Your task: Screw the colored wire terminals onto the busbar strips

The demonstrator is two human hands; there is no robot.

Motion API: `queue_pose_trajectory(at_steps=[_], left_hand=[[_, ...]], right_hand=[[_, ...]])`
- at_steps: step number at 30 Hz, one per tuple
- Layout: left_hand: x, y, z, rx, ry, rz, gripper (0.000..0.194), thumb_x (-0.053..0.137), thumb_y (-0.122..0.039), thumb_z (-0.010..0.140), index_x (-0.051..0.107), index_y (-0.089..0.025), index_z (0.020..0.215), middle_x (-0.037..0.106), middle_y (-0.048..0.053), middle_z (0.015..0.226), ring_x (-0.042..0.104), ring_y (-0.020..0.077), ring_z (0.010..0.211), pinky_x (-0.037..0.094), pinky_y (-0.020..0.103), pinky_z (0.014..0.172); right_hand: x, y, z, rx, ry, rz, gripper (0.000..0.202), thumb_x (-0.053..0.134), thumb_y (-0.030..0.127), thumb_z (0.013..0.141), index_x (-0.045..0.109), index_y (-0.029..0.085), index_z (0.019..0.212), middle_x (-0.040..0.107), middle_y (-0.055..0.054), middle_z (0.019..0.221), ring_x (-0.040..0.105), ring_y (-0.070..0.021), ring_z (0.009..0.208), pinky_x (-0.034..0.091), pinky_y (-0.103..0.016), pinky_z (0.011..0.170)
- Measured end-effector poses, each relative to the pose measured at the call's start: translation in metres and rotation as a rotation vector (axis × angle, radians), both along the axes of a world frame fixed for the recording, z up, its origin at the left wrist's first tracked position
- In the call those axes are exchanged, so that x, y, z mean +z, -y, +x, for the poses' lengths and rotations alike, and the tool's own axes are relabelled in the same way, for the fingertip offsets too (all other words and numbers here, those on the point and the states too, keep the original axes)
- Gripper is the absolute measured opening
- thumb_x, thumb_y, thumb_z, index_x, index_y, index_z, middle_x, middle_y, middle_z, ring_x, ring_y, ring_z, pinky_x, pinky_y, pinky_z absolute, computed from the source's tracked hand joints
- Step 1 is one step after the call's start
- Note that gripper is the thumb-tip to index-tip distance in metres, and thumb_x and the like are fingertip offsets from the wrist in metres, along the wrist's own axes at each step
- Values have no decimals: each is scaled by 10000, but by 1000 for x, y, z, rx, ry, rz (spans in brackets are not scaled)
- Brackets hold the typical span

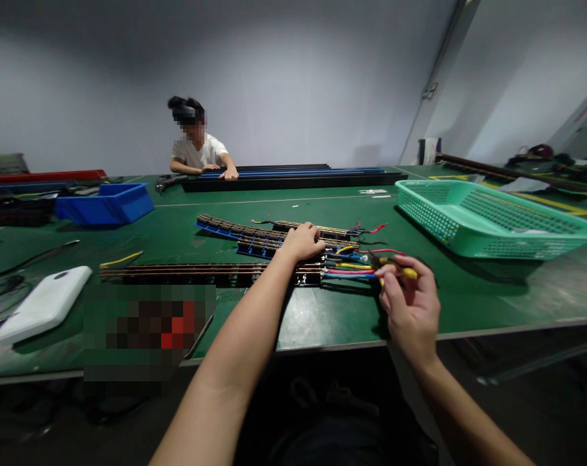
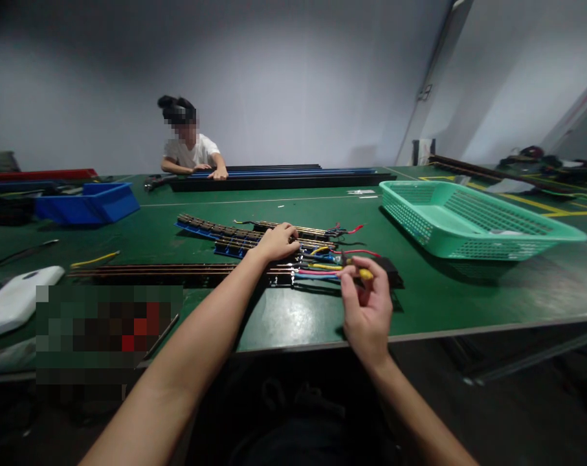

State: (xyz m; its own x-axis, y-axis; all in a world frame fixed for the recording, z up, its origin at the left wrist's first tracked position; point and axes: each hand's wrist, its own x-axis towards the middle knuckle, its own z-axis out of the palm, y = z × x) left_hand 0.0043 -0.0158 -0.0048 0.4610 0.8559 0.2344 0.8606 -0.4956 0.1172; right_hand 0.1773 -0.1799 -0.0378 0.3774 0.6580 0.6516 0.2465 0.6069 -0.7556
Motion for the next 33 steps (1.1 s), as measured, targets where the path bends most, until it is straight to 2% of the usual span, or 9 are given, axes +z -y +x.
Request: queue_pose_trajectory(at_steps=[5, 9, 12, 16, 20, 23, 26, 29, 33], left_hand=[[1, -1, 0, 1, -8, -8, 314, 473, -403, 922, 654, -224, 1105, 614, 82, 1269, 595, 271, 1170, 476, 418, 984], [3, 0, 0, 5, -6, -24, 312, 474, -397, 919, 649, -223, 1110, 611, 82, 1277, 590, 272, 1177, 469, 422, 998], [3, 1, 0, 13, -5, -35, 298, 478, -393, 917, 647, -229, 1099, 611, 76, 1276, 587, 269, 1179, 465, 423, 1004], [3, 2, 0, 6, -3, -24, 295, 474, -391, 919, 649, -231, 1094, 610, 77, 1278, 585, 269, 1183, 464, 425, 1005], [3, 1, 0, 7, 2, -29, 296, 480, -397, 922, 647, -234, 1104, 605, 74, 1295, 578, 269, 1196, 463, 428, 1008], [2, 1, 0, 10, 3, -29, 299, 483, -401, 923, 647, -236, 1111, 604, 73, 1294, 580, 270, 1188, 460, 429, 1012], [2, 1, 0, 6, 2, -25, 296, 481, -400, 926, 652, -237, 1104, 609, 73, 1275, 586, 268, 1180, 463, 419, 1006], [2, 0, 0, 1, 2, -21, 297, 477, -399, 928, 653, -238, 1104, 607, 73, 1276, 581, 269, 1189, 464, 417, 1002], [2, 0, -1, -3, -7, -13, 309, 468, -401, 932, 649, -231, 1116, 605, 81, 1284, 581, 273, 1190, 465, 428, 1001]], right_hand=[[-29, 55, -10, 29, -34, -60, 216, 683, 219, 886, 622, 237, 1093, 672, -34, 900, 626, -124, 726, 513, -218, 632], [-28, 80, -12, 139, -59, -105, 306, 664, 192, 899, 601, 251, 1193, 706, -69, 1023, 515, -72, 550, 430, -193, 492], [-27, 88, -13, 184, -63, -110, 365, 647, 182, 905, 569, 267, 1252, 718, -89, 1079, 482, -71, 515, 421, -204, 473], [-36, 79, -15, 229, 19, -95, 451, 644, 157, 895, 503, 292, 1302, 700, -108, 1170, 410, -65, 473, 404, -217, 437], [-41, 63, -15, 209, 130, -75, 473, 625, 148, 899, 460, 304, 1314, 687, -109, 1213, 421, -74, 479, 419, -226, 439], [-32, 49, -10, 94, 261, -78, 531, 639, 163, 891, 435, 288, 1366, 706, -101, 1176, 475, -89, 498, 478, -242, 484], [-21, 35, -6, -5, 463, -40, 445, 623, 173, 904, 517, 265, 1327, 753, -58, 1014, 524, -96, 472, 478, -233, 489], [-17, 28, -5, 83, 754, -6, 319, 559, 156, 924, 645, 258, 1214, 782, -33, 878, 631, -119, 503, 468, -218, 496], [-15, 30, -4, 190, 1004, -78, 397, 484, 93, 919, 687, 281, 1203, 795, -40, 893, 731, -165, 680, 477, -227, 575]])
